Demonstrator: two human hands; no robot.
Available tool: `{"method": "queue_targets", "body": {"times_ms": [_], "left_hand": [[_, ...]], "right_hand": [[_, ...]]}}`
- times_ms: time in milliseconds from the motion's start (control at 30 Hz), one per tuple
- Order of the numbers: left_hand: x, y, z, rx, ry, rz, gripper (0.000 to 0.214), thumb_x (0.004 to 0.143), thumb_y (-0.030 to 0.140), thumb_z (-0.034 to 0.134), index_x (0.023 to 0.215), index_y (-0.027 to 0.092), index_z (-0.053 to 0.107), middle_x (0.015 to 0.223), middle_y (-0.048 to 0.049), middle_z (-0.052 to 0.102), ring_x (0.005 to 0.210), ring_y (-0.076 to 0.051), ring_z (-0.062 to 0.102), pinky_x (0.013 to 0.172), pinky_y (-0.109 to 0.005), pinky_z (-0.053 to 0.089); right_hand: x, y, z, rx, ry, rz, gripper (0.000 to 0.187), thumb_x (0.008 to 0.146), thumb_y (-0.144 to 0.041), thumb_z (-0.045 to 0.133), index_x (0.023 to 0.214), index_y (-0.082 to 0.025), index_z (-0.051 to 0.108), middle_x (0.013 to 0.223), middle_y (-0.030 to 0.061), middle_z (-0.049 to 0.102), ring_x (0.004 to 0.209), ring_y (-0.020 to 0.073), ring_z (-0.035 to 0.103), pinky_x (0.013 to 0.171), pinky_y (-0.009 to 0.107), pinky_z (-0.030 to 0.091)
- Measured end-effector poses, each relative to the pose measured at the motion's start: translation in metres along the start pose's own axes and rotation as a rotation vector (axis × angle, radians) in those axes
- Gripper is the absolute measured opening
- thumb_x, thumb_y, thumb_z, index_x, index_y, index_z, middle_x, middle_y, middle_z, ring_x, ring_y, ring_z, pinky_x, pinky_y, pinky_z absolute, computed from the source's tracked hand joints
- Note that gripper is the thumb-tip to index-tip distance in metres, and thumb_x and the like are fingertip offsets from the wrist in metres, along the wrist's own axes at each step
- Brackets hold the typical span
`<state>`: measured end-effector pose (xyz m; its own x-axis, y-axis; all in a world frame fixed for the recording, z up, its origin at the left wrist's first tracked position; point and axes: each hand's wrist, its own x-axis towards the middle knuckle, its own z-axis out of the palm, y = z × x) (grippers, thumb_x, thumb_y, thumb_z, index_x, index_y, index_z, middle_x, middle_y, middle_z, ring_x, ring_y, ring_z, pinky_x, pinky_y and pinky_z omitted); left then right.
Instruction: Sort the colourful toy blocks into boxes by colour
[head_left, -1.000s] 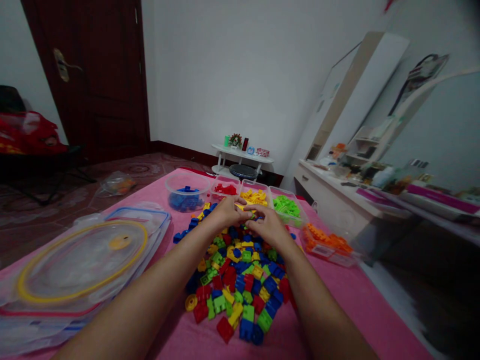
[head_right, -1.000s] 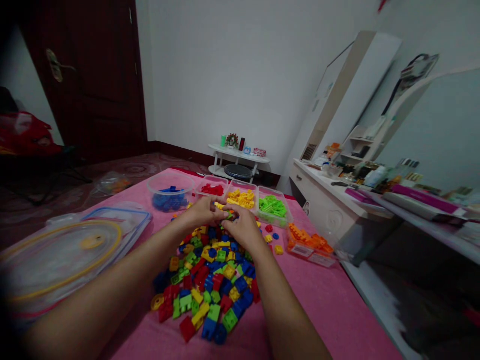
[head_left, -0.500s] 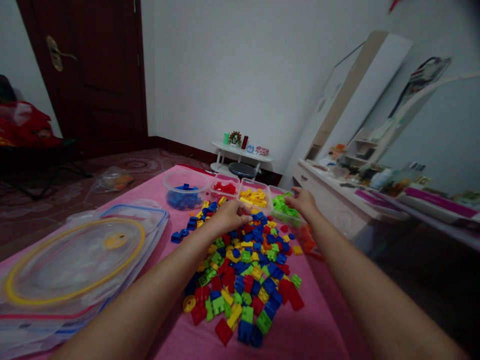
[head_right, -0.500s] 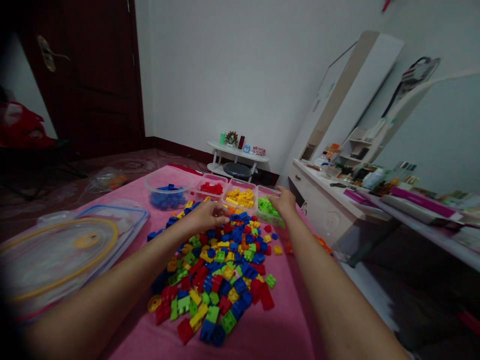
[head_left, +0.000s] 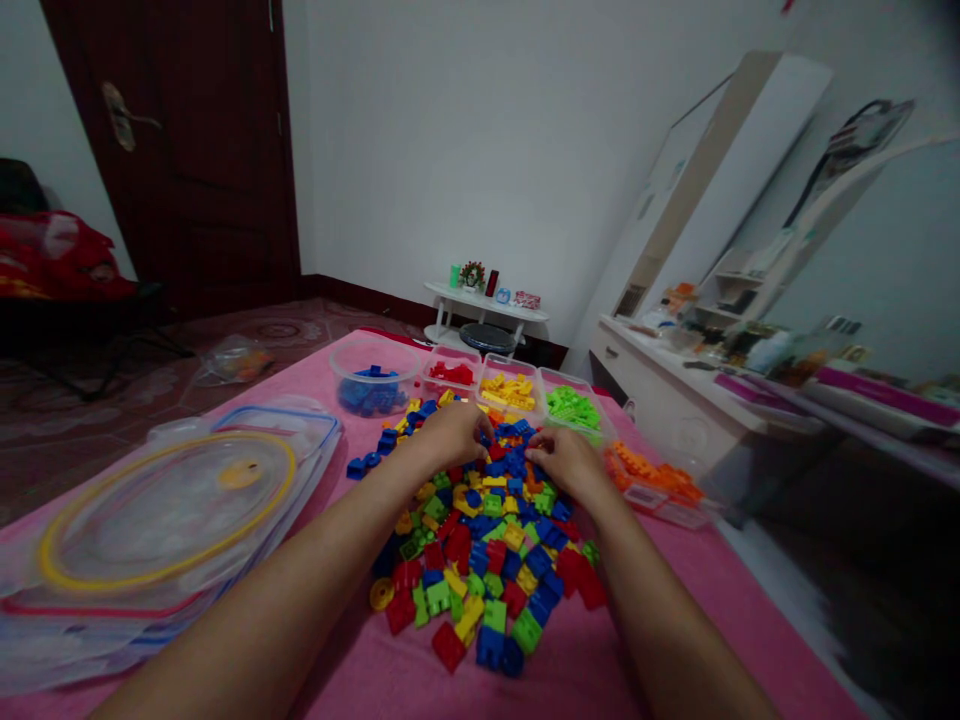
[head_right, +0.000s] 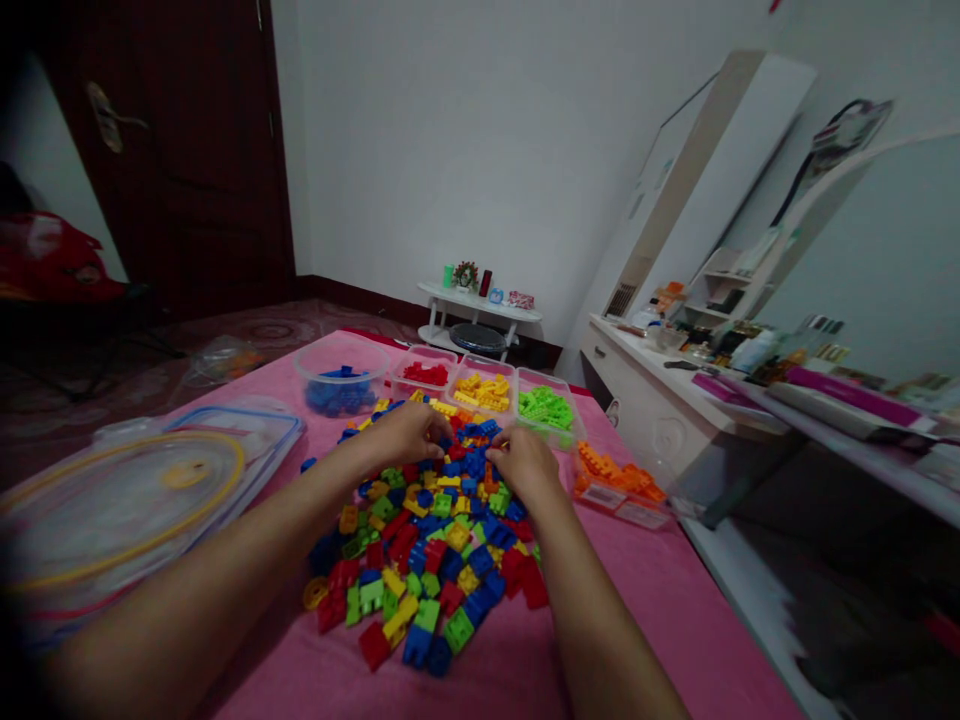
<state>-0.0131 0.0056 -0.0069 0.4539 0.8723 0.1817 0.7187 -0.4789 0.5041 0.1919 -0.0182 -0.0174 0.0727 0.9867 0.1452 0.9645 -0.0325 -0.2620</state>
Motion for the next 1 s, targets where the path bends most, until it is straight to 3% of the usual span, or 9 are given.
{"method": "queue_targets", "body": {"times_ms": [267,400,533,700,1000], "left_hand": [[-0.013,0.019,0.009,0.138,-0.045,0.040,0.051,0.057,0.012,0.068,0.104,0.030,0.069,0.091,-0.0071,0.069,0.091,-0.027,0.062,0.078,-0.032,0.046],[-0.012,0.018,0.014,0.192,-0.034,0.072,0.047,0.060,0.014,0.065,0.105,0.028,0.068,0.093,-0.0094,0.068,0.090,-0.029,0.062,0.078,-0.034,0.046],[-0.009,0.013,0.012,0.198,-0.039,0.086,0.047,0.060,0.015,0.065,0.105,0.028,0.068,0.089,-0.0068,0.069,0.084,-0.026,0.063,0.072,-0.030,0.046],[-0.006,0.008,0.006,0.164,-0.063,0.033,0.035,0.060,0.017,0.066,0.093,0.029,0.072,0.080,-0.0028,0.069,0.076,-0.021,0.063,0.068,-0.025,0.044],[-0.007,0.012,0.008,0.270,-0.131,0.075,0.035,0.061,0.012,0.057,0.091,0.021,0.073,0.081,-0.0072,0.071,0.077,-0.022,0.064,0.062,-0.026,0.044]], "right_hand": [[-0.006,-0.002,0.002,0.058,-0.042,-0.080,0.025,0.075,-0.033,0.058,0.095,-0.028,0.072,0.091,0.0017,0.071,0.086,0.0192,0.063,0.072,0.027,0.044],[-0.013,-0.013,0.003,0.023,-0.010,-0.092,0.033,0.075,-0.040,0.056,0.105,-0.034,0.068,0.099,0.0021,0.070,0.090,0.0231,0.063,0.071,0.031,0.044],[-0.018,-0.022,0.005,-0.029,0.030,-0.125,0.034,0.076,-0.034,0.052,0.106,-0.038,0.068,0.090,0.0008,0.071,0.084,0.0224,0.064,0.069,0.031,0.044],[-0.020,-0.026,0.006,-0.020,0.015,-0.161,0.033,0.075,-0.030,0.052,0.103,-0.037,0.069,0.087,-0.0003,0.072,0.081,0.0208,0.064,0.067,0.028,0.043],[-0.020,-0.028,0.012,-0.007,0.027,-0.169,0.030,0.075,-0.029,0.052,0.099,-0.031,0.070,0.097,0.0006,0.071,0.089,0.0209,0.064,0.075,0.029,0.045]]}}
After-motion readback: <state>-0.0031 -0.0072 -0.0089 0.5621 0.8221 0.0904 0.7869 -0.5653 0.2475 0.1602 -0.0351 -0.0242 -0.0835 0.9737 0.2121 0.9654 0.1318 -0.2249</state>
